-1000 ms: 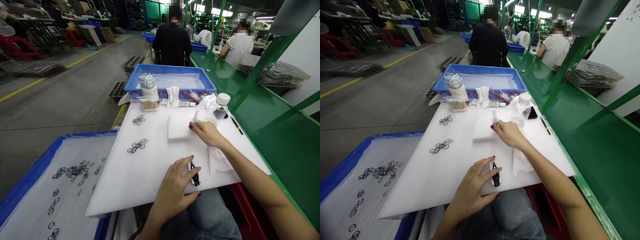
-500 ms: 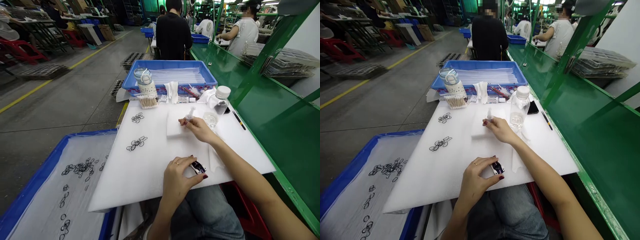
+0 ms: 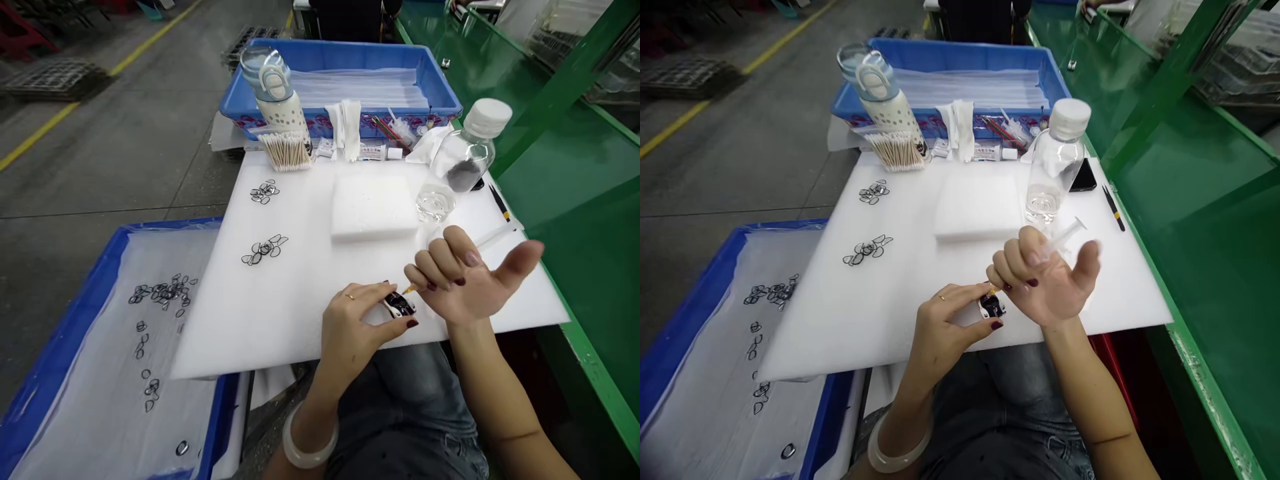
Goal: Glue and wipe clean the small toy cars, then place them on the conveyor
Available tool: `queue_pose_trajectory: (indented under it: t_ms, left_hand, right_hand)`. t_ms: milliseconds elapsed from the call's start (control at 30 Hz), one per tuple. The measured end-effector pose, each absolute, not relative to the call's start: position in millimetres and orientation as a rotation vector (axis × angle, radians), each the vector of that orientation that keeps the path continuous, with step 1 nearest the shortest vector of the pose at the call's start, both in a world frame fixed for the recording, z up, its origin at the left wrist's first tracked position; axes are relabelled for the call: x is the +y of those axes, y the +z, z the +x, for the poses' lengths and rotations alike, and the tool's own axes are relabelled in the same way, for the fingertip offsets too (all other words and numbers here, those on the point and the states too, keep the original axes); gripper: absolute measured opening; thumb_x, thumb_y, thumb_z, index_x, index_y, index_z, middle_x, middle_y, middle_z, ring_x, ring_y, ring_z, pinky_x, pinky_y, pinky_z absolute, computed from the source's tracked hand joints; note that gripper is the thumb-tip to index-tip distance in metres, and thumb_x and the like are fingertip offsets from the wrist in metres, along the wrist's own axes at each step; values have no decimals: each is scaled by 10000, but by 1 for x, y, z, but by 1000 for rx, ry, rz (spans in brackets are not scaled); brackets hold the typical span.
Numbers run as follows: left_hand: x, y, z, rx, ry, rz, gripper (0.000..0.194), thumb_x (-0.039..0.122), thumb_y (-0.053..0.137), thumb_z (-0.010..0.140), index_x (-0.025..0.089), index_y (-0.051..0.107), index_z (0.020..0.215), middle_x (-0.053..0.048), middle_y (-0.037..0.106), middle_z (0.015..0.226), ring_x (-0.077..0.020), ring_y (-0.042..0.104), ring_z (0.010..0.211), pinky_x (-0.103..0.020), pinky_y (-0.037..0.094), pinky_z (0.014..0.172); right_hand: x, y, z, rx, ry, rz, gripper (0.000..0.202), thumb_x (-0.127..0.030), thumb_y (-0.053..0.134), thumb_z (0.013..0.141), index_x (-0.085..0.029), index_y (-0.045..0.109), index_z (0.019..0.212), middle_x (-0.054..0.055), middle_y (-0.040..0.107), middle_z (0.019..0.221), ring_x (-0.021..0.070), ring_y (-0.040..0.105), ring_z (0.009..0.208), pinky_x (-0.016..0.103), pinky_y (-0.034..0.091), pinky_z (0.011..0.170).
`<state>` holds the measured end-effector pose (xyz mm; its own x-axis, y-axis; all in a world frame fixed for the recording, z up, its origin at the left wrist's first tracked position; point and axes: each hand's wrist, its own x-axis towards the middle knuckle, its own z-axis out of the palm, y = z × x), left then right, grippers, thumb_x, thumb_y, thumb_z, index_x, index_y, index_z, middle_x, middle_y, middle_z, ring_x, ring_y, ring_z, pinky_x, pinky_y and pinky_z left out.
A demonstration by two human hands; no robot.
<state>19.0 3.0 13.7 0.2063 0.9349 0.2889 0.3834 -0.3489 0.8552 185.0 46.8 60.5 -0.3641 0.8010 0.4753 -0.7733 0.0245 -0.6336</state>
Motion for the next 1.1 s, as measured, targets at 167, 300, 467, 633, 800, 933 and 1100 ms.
queue_pose_trajectory:
  t_ms: [167,300,467,633,800,933,1100]
  left_hand:
    - [4,16,19,1216,1125,1848,421,503,777,775,184,747,1048,-61,777,1039,-250,721,924,-439,581,818]
    - [4,17,19,1226,1131,1872,429,522,750,795,166,747,1034,-70,781,1008,-240,722,904,-417,580,797]
    - [3,16,17,1225,1105,1879,474,539,768,763,173,741,1062,-65,777,1038,-248,713,934,-420,562,819]
    - [3,14,17,1231,1100,1859,480,544,771,754,188,737,1073,-59,774,1053,-250,705,946,-425,551,830]
    - [2,14,17,1236,1106,1861,482,542,780,744,186,740,1067,-58,775,1040,-244,702,934,-426,555,824]
    - [2,15,16,1230,1102,1857,481,525,787,746,181,737,1078,-58,774,1047,-243,700,947,-427,557,832]
    - [2,15,16,1227,1098,1857,481,523,789,745,179,738,1078,-61,773,1056,-248,702,955,-434,556,838]
  right_hand:
    - [55,41,189,-977,1712,262,629,-699,355,934,-197,332,556,-74,224,454,86,185,430,286,231,503]
    - [51,37,189,-941,1765,208,627,-674,382,933,-199,308,531,-75,201,447,90,158,427,293,216,510]
    - [49,36,190,-931,1812,157,628,-658,427,928,-197,300,521,-74,198,450,96,162,437,295,205,513]
    - [49,35,190,-909,1836,143,634,-649,431,938,-193,283,524,-75,196,468,95,148,452,292,187,519]
    - [50,35,191,-930,1846,152,629,-645,429,946,-191,290,533,-74,209,483,95,145,461,293,177,520]
    - [51,34,193,-966,1844,179,617,-633,435,952,-191,298,543,-72,215,491,95,152,463,295,176,515]
    - [52,32,195,-993,1814,201,610,-639,403,961,-192,307,558,-69,225,501,93,162,467,295,184,517]
